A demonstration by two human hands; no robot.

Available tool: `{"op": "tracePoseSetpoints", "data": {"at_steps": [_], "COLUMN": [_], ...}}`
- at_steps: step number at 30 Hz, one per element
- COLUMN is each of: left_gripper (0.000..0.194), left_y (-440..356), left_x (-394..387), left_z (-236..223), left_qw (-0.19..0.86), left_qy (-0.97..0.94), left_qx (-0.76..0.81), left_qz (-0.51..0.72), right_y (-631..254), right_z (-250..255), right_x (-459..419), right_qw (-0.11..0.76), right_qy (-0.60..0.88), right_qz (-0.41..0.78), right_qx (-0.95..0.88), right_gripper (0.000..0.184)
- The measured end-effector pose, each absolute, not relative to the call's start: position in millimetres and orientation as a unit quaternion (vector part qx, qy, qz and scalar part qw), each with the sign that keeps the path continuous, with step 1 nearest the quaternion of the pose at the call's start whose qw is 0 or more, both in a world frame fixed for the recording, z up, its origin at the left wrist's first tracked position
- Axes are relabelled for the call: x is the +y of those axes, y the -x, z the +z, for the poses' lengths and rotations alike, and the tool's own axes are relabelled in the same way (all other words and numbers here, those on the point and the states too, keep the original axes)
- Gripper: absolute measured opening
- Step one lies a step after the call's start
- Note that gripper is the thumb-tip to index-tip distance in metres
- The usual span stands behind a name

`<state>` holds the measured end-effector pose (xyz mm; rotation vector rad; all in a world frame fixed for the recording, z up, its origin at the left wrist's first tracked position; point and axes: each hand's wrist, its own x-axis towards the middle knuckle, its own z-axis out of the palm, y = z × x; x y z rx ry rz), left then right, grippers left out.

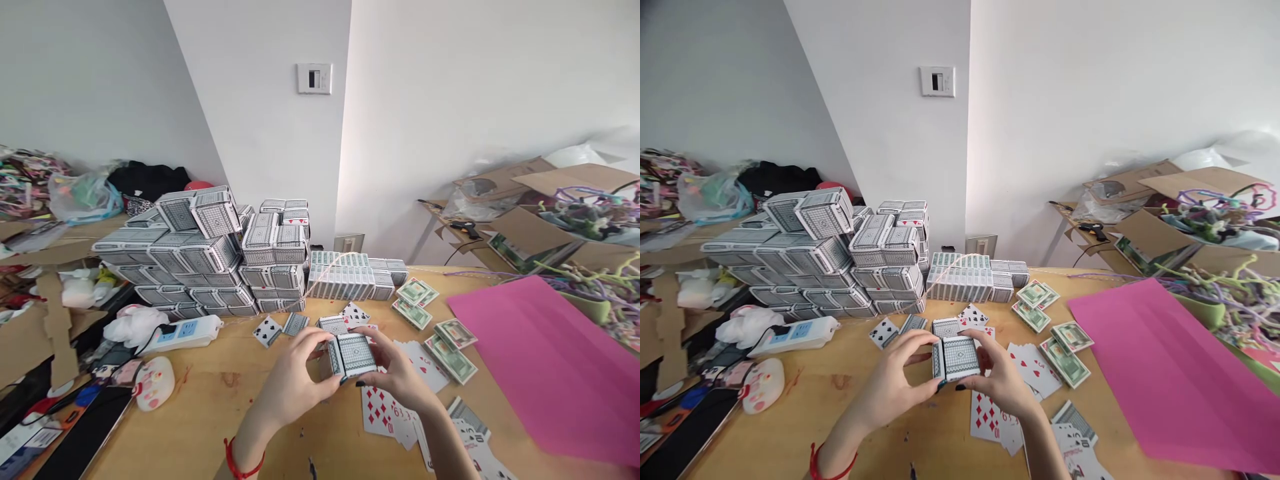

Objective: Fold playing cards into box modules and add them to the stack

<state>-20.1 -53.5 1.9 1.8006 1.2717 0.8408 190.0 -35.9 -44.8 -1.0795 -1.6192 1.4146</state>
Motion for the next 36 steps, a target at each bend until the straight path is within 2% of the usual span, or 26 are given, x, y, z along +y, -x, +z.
{"op": "tracePoseSetpoints", "data": {"at_steps": [3,8,28,36], "left_gripper": [0.039,0.039,0.036,0.041], "left_y": [13.2,7.2,6.3,11.1], "left_x": [-53.0,-51.2,-54.8,-56.8], "left_z": [4.7,7.7,7.8,4.8], "left_qw": [0.403,0.416,0.405,0.394], "left_qy": [-0.693,-0.683,-0.669,-0.668], "left_qx": [0.498,0.509,0.543,0.563], "left_qz": [0.33,0.319,0.305,0.287], "right_y": [-192.8,-194.7,-197.8,-192.9], "right_z": [-49.3,-52.9,-52.7,-49.0], "right_x": [-34.0,-33.9,-35.3,-38.4], "right_qw": [0.379,0.401,0.373,0.379], "right_qy": [0.365,0.341,0.378,0.385], "right_qz": [0.618,0.65,0.576,0.568], "right_qx": [-0.584,-0.548,-0.622,-0.622], "right_gripper": [0.062,0.062,0.064,0.064]}}
